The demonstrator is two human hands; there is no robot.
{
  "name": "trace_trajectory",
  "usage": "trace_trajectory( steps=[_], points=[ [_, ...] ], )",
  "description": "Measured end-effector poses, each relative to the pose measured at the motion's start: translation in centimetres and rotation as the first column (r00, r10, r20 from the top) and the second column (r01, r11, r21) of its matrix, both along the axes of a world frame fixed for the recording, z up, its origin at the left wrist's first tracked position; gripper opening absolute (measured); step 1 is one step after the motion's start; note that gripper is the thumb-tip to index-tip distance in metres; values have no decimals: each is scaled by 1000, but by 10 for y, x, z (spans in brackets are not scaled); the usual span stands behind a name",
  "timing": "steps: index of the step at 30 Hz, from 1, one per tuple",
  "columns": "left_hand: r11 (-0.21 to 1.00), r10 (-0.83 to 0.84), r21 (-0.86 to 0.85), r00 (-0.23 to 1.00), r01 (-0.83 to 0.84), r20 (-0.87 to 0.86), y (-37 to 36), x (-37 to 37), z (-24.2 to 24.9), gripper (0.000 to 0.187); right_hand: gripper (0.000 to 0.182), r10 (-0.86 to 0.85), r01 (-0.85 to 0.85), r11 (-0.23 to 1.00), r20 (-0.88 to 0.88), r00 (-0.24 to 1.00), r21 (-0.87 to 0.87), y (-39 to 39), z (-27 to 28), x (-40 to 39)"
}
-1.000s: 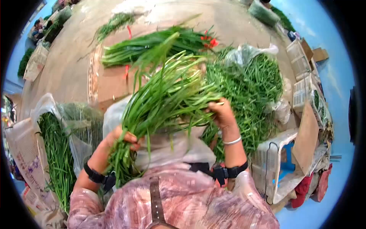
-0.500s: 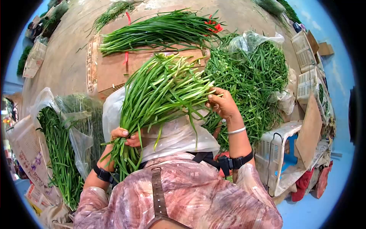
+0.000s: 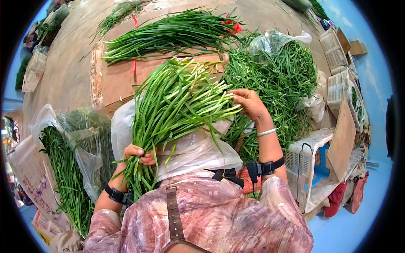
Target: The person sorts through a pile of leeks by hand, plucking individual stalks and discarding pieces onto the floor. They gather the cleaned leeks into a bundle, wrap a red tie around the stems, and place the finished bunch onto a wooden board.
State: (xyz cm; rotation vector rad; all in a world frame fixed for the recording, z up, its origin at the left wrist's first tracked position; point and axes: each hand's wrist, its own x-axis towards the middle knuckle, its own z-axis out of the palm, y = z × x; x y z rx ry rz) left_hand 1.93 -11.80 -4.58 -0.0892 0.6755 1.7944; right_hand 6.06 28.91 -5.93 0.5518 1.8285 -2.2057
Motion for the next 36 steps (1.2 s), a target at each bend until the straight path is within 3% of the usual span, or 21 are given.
trace_trajectory(
  steps=[3, 5, 6, 7, 9, 10, 12, 13, 16, 18, 21, 27, 28, 30, 31, 32, 33, 35, 36],
  points=[
    [999, 43, -25, 999, -42, 18, 2, 2, 3, 27, 22, -109, 107, 989, 12, 994, 106, 19, -3, 2],
    [996, 81, -48, 996, -79, 41, 1, 3, 3, 27, 21, -329, 324, 931, 2, 944, 166, 46, -22, 6],
    [998, 66, 8, 994, -67, 90, -1, 2, 1, 27, 25, -437, 394, 849, 49, 898, 352, 54, -32, 8],
    [996, 48, 66, 990, -58, 136, -2, 1, -2, 28, 25, -438, 395, 848, 46, 898, 354, 50, -32, 7],
    [993, 48, 100, 986, -65, 160, -3, 0, -7, 36, 30, -307, 292, 944, 85, 948, 150, 25, -30, 5],
    [991, 38, 117, 985, -58, 166, -4, -1, -8, 40, 37, -204, 208, 971, 46, 978, -117, 10, -34, 2],
    [987, 12, 157, 983, -41, 185, -6, -3, -13, 45, 39, -43, 22, 960, -68, 997, -280, -18, -29, -3],
    [988, 15, 148, 983, -42, 182, -5, -3, -9, 45, 40, -70, 45, 920, -50, 996, -389, -27, -35, -10],
    [976, 47, 195, 967, -98, 249, 0, 0, 2, 41, 31, -10, -10, 911, -47, 999, -412, -31, -30, -15],
    [982, 37, 174, 973, -78, 227, 2, -1, 6, 41, 19, -20, 17, 999, 61, 998, 51, -33, -8, -13],
    [988, 42, 138, 986, -64, 161, 4, -2, 6, 42, 15, 24, -24, 1000, -10, 1000, -3, -22, 0, -6],
    [999, -47, -24, 999, 46, -23, 6, -9, 10, 44, 15, -117, 118, 993, -31, 993, 29, -25, -16, -11],
    [999, -47, -25, 998, 46, -32, 5, -10, 9, 44, 14, -94, 108, 978, -87, 992, 177, -24, -17, -11],
    [995, -54, -85, 995, 47, -81, 3, -9, 9, 46, 13, 12, 40, 862, -99, 995, 506, -12, -24, -13],
    [988, -64, -145, 990, 45, -129, 2, -9, 8, 47, 13, 13, 39, 861, -99, 995, 506, -1, -31, -13],
    [989, -63, -144, 990, 44, -128, 1, -9, 9, 47, 13, 13, 122, 637, -169, 986, 761, 9, -37, -13],
    [993, -52, -112, 997, 44, -63, 2, -10, 9, 47, 14, 37, 208, 336, -234, 972, 918, 21, -42, -12],
    [996, -40, -74, 999, 40, 3, 2, -11, 7, 48, 17, -91, 202, 334, -182, 979, 921, 41, -29, -12],
    [997, -53, -50, 998, 54, 17, 1, -12, 4, 50, 18, -190, 124, 661, 5, 982, 740, 48, -18, -15]
  ],
)
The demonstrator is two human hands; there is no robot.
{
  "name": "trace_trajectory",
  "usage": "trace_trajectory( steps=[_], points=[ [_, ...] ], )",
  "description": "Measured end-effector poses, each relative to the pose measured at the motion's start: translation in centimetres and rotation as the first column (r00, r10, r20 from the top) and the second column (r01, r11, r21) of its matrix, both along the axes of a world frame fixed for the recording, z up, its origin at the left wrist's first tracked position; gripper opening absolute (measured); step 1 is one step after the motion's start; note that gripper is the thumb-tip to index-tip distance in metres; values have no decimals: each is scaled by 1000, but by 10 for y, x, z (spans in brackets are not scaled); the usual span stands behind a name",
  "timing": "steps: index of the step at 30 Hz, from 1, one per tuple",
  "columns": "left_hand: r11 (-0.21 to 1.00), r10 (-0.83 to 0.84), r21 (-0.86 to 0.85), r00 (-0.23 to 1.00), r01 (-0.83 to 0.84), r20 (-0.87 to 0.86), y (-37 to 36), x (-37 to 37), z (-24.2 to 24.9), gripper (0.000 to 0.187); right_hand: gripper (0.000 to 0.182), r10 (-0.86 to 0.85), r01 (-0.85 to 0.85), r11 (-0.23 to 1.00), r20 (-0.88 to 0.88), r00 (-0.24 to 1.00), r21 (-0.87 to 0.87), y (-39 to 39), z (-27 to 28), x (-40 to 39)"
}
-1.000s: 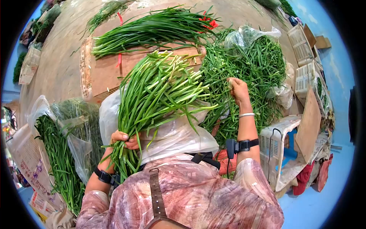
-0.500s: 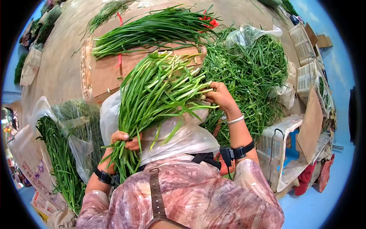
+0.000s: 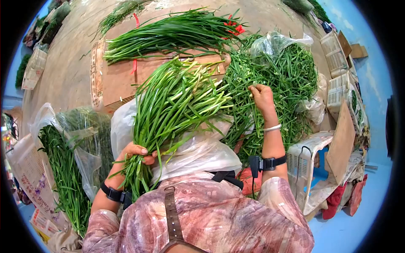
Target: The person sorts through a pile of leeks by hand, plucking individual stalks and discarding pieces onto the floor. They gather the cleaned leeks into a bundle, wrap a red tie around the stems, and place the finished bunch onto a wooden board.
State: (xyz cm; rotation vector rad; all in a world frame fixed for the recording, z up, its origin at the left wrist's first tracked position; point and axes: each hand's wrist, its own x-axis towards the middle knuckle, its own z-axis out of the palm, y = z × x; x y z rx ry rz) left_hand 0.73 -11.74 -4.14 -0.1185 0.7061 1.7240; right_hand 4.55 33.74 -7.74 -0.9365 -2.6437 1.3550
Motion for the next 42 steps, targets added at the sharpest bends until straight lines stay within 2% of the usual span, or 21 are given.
trace_trajectory(
  steps=[1, 3, 5, 7, 10, 12, 13, 15, 17, 19, 20, 22, 25, 27, 30, 32, 33, 35, 37, 39, 42],
  points=[
    [1000, -14, 20, 1000, 13, 16, -1, -1, -2, 51, 18, 1, -1, 1000, 0, 1000, 1, -7, 17, -1],
    [1000, -13, 17, 1000, 13, 13, -1, 0, -3, 50, 20, 335, -358, 931, -223, 915, -68, -40, 44, -2],
    [1000, -13, 17, 1000, 13, 2, 2, 0, -2, 50, 22, 458, -463, 885, -74, 886, -57, -64, 51, -8],
    [1000, 20, 14, 1000, -20, -19, 5, 1, 5, 50, 19, 517, -536, 830, -151, 843, -155, -64, 20, -18],
    [999, 2, 40, 1000, -2, 14, -3, 1, -7, 50, 16, 558, -553, 829, -59, 828, 87, -69, 24, -20],
    [1000, 8, 29, 1000, -9, 4, -4, 1, -7, 50, 11, 444, -480, 841, -187, 876, -251, -71, 26, -14],
    [1000, 15, 11, 1000, -15, -3, -5, 1, -7, 50, 11, 445, -481, 840, -186, 876, -251, -72, 25, -13],
    [1000, 9, 7, 1000, -9, 14, -6, 2, -10, 49, 9, 78, -247, 746, -287, 955, -619, -79, 19, -8],
    [1000, -2, 8, 1000, 2, 26, -3, 0, -7, 49, 9, 1, -197, 755, -299, 954, -625, -82, 9, -6],
    [997, -43, -61, 995, 37, -90, 3, -1, 1, 35, 11, 89, -211, 903, -318, 944, -373, -82, -4, -5],
    [997, -40, -63, 995, 34, -90, 3, -1, 1, 35, 11, 92, -214, 902, -318, 944, -375, -82, -5, -6],
    [999, -31, -47, 995, 26, -91, 2, 0, 0, 35, 10, -148, -13, 898, -329, 933, -440, -80, -7, -4],
    [999, -36, -39, 995, 32, -90, 3, -1, 3, 36, 15, -455, 277, 827, -292, 841, -490, -55, -6, -1],
    [999, -14, -37, 996, 11, -90, 5, 0, 6, 36, 16, -717, 362, 554, -208, 666, -750, -15, -26, 5],
    [998, 34, -54, 996, -38, -83, 8, 1, 8, 38, 18, -541, 209, 721, -348, 765, -661, -37, 22, -1],
    [995, 47, -80, 996, -53, -71, 8, 3, 8, 38, 20, -58, -51, 950, -333, 941, -308, -66, 35, -7],
    [996, 48, -77, 998, -52, -50, 9, 2, 8, 37, 27, 112, -117, 993, -149, 982, -27, -81, 42, -13],
    [996, 53, -77, 998, -55, -30, 7, 1, 7, 36, 33, 332, -300, 920, -94, 939, 252, -102, 36, -15],
    [1000, -20, -16, 998, 19, -62, 4, -1, 2, 34, 30, 356, -343, 917, -29, 934, 205, -108, 32, -19],
    [1000, -20, -20, 995, 18, -101, 7, -1, 7, 33, 23, 320, -295, 942, -169, 932, 160, -105, 18, -20],
    [998, -44, -45, 992, 39, -116, 6, 0, 8, 34, 11, -212, 144, 962, -295, 932, -233, -87, 15, -18]
  ],
)
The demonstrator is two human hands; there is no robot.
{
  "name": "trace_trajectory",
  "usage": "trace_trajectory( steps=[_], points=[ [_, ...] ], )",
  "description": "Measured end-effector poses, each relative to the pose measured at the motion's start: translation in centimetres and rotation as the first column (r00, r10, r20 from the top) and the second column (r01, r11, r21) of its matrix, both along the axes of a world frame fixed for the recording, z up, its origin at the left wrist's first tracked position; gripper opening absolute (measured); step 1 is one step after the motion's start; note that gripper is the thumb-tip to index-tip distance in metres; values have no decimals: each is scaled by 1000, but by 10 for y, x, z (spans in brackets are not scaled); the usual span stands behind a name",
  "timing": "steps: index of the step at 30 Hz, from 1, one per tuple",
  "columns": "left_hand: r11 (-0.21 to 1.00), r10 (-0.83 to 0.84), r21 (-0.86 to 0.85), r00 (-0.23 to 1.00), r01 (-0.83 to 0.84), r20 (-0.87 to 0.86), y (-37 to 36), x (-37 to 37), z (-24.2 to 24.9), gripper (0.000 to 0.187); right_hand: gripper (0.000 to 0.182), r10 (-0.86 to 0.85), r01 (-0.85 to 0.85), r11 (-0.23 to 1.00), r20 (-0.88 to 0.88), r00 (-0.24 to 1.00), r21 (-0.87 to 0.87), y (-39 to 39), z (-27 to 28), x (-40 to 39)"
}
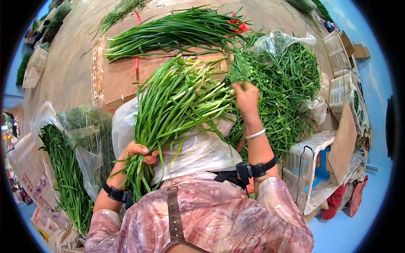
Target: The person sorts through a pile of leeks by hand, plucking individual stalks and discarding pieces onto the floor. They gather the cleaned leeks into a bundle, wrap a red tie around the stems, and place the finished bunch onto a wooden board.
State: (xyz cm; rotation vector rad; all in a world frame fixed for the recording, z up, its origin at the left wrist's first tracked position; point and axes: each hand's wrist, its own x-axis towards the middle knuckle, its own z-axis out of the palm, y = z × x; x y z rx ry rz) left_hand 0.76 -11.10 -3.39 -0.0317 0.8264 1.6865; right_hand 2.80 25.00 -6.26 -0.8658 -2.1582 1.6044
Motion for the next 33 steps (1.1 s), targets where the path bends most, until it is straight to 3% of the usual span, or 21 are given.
trace_trajectory(
  steps=[1, 2, 3, 5, 6, 7, 9, 11, 13, 15, 17, 18, 19, 20, 22, 23, 26, 27, 29, 31, 33],
  points=[
    [1000, 14, 2, 999, -14, 29, -3, 0, -5, 35, 9, -164, 166, 984, 35, 986, -66, 18, -9, -1],
    [1000, 30, 4, 998, -31, 56, -4, 1, -7, 35, 12, -323, 291, 892, -40, 945, -346, 44, -29, 3],
    [999, 33, 6, 998, -34, 54, -3, 1, -4, 35, 16, -484, 352, 714, -64, 873, -605, 67, -44, 8],
    [994, 108, -36, 993, -106, 57, 2, 3, 4, 39, 38, -265, 286, 893, 108, 958, -348, 82, -30, 14],
    [994, 109, -36, 992, -107, 57, 1, 3, 3, 39, 54, -240, 111, 939, 388, 890, 326, 105, -62, 11],
    [993, 117, -28, 991, -116, 56, -1, 4, 1, 41, 54, -239, 111, 940, 390, 889, 323, 98, -50, 9],
    [992, 127, -29, 990, -125, 57, -1, 4, 1, 43, 62, -81, -271, 699, 450, 889, 661, 60, 10, -2],
    [995, 103, 8, 991, -104, 81, 3, 3, 5, 45, 62, 175, -366, 838, 436, 883, 405, 31, 31, -22],
    [996, 65, 46, 992, -71, 111, -3, -1, -4, 48, 46, 533, -588, 798, 300, 791, 132, 15, 18, -37],
    [995, 34, 87, 990, -46, 137, -6, -1, -6, 51, 38, 668, -650, 741, 88, 739, -170, 4, 6, -44],
    [991, 50, 112, 989, -66, 136, -6, 1, 0, 49, 26, 644, -614, 761, 127, 755, -207, 3, -2, -40],
    [991, 56, 109, 988, -71, 141, -9, 4, 6, 49, 19, 579, -570, 813, 56, 814, -117, 4, -10, -33],
    [991, 91, 87, 990, -101, 107, -11, 6, 14, 47, 17, 530, -516, 842, 59, 846, -157, 6, -5, -25],
    [989, 124, 69, 990, -128, 71, -11, 6, 17, 45, 16, 502, -498, 863, 45, 864, -86, 5, 4, -14],
    [989, 25, 142, 991, -44, 133, -25, 2, 3, 49, 12, 468, -467, 881, 0, 883, 68, -2, 24, 11],
    [991, 16, 127, 986, -38, 163, -29, 3, 1, 54, 12, 468, -467, 882, 0, 884, 67, -2, 22, 19],
    [998, -22, 63, 998, 18, 66, -25, 8, -2, 59, 10, 100, -163, 924, -193, 976, -346, 7, -5, 33],
    [998, -27, 63, 997, 23, 66, -25, 7, -2, 59, 7, -18, -31, 920, -121, 993, -391, 16, -13, 33],
    [998, -69, 0, 997, 69, 20, -27, 5, -4, 59, 10, -269, 145, 782, -118, 956, -607, 35, -23, 30],
    [998, -62, -1, 997, 62, 52, -25, 5, -1, 58, 18, -158, 116, 852, -38, 987, -510, 53, -26, 21],
    [995, -93, 37, 994, 91, 63, -24, 2, -6, 56, 23, 127, -93, 890, 47, 991, -447, 39, 0, 3]
  ],
)
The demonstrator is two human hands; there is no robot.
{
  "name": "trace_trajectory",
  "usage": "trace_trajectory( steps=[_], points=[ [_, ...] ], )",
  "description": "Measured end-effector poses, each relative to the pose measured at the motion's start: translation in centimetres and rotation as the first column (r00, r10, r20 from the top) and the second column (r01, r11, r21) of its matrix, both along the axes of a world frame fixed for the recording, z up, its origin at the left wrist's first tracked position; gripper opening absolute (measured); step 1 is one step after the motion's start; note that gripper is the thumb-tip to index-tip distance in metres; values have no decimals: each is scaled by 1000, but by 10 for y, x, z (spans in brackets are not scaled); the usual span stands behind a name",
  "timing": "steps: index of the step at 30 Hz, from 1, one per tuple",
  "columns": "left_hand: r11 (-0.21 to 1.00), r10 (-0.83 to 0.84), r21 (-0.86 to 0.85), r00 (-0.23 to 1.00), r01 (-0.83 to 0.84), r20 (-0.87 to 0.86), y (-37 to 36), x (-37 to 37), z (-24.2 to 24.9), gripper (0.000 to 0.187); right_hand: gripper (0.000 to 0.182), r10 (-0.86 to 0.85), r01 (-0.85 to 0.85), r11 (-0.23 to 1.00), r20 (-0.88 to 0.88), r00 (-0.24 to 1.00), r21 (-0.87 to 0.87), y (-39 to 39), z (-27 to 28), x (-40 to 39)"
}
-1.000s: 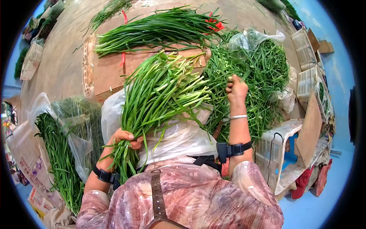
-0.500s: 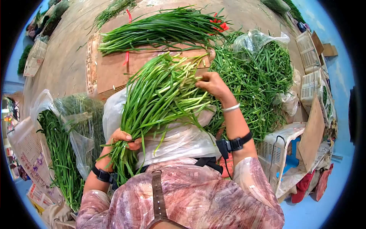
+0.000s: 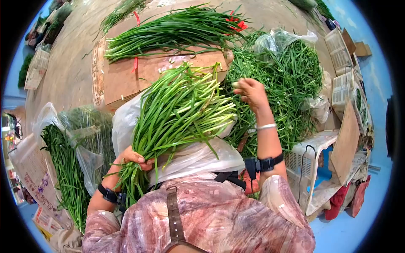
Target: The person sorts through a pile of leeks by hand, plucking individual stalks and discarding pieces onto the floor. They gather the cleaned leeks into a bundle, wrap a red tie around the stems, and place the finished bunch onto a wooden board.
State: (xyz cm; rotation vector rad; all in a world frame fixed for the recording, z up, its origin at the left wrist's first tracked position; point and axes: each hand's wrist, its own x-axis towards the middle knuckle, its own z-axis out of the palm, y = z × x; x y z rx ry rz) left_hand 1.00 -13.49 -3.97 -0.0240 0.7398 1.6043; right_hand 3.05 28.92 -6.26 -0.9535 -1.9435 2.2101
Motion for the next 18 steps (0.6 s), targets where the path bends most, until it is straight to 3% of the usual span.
trace_trajectory(
  steps=[2, 4, 6, 8, 10, 12, 14, 15, 16, 18],
  points=[
    [999, -23, -34, 1000, 23, -8, 0, -3, 1, 55, 31, 224, -227, 974, 136, 965, 8, -21, 3, -21],
    [998, -35, -61, 999, 34, -25, 5, -5, 6, 54, 31, 298, -292, 953, 78, 951, -85, -32, -15, -37],
    [990, 9, -136, 995, -22, -99, 11, -2, 17, 54, 23, 86, -94, 983, -60, 994, -158, -31, -30, -42],
    [981, -29, -194, 988, 0, -149, 7, -2, 15, 54, 16, -103, 57, 893, -81, 991, -447, -19, -23, -31],
    [974, -42, -224, 969, -14, -243, 7, -2, 12, 53, 13, -274, 171, 823, -115, 955, -542, -6, -22, -15],
    [977, -5, -206, 953, -61, -303, 11, -1, 14, 53, 11, -381, 115, 756, -291, 877, -645, 18, -24, 0],
    [966, -92, -256, 961, 22, -261, 10, -5, 19, 52, 10, -457, 242, 793, -284, 843, -559, 39, -16, 13],
    [967, -88, -255, 961, 18, -264, 11, -4, 24, 52, 11, -352, 304, 925, -214, 911, -229, 51, -19, 16],
    [964, -63, -265, 959, -14, -276, 16, -2, 30, 55, 15, -263, 269, 949, -62, 963, 165, 51, -7, 16],
    [961, -30, -273, 956, -53, -292, 25, 1, 34, 58, 18, -6, 34, 961, -104, 995, 275, 19, 41, 14]
  ],
)
